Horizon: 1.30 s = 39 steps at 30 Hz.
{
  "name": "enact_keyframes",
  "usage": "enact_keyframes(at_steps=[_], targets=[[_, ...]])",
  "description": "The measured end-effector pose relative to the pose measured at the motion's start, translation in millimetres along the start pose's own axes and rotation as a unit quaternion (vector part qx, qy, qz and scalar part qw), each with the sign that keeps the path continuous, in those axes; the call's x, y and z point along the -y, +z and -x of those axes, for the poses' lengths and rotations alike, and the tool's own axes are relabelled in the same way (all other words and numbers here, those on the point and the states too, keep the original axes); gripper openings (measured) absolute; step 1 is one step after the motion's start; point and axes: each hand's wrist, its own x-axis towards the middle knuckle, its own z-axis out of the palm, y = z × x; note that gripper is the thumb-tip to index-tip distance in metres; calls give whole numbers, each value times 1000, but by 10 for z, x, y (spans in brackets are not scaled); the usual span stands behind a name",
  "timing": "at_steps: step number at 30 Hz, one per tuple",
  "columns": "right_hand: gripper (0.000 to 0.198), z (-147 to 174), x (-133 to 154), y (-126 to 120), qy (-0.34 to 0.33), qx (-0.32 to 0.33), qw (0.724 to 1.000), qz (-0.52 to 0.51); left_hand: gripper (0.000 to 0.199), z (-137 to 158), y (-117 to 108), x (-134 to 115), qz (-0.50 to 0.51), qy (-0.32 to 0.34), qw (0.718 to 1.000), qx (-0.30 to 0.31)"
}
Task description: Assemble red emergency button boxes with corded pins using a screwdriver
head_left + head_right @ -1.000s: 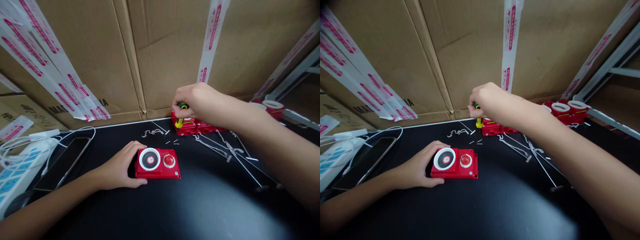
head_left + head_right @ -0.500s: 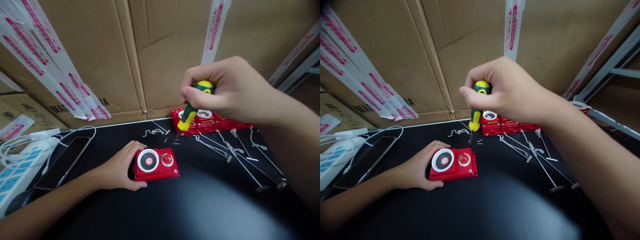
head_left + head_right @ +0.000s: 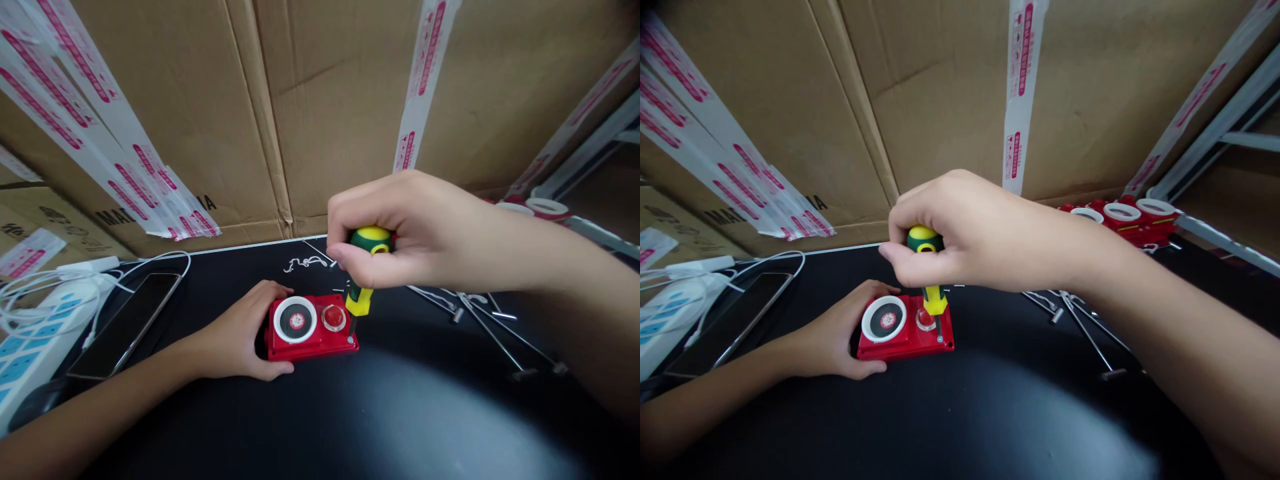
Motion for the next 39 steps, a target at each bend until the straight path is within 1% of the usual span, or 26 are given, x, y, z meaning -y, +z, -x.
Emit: enact_keyframes(at_steps=[7, 12, 18, 26, 34, 36, 39], targets=[[20, 0, 5, -4, 0, 0, 1000, 5, 89, -2, -6, 4, 4, -3, 1000, 0], [16, 21, 31, -17, -11, 15, 1000, 5, 86, 0, -4, 14, 7, -4, 1000, 0], [24, 20, 62, -19, -19, 30, 999, 10, 86, 2, -3, 13, 5, 3, 1000, -3], [20, 23, 66, -40, -7, 20, 1000, 19, 86, -5, -19, -10, 9, -7, 1000, 3], [16, 2, 33, -26, -22, 7, 999, 31, 87, 1, -12, 8, 7, -7, 1000, 6], [16, 15, 42, -32, -19, 12, 999, 27, 87, 0, -13, 6, 5, -5, 1000, 5], [12, 46, 68, -51, -22, 45, 999, 5, 88, -3, -14, -1, 0, -2, 1000, 5]])
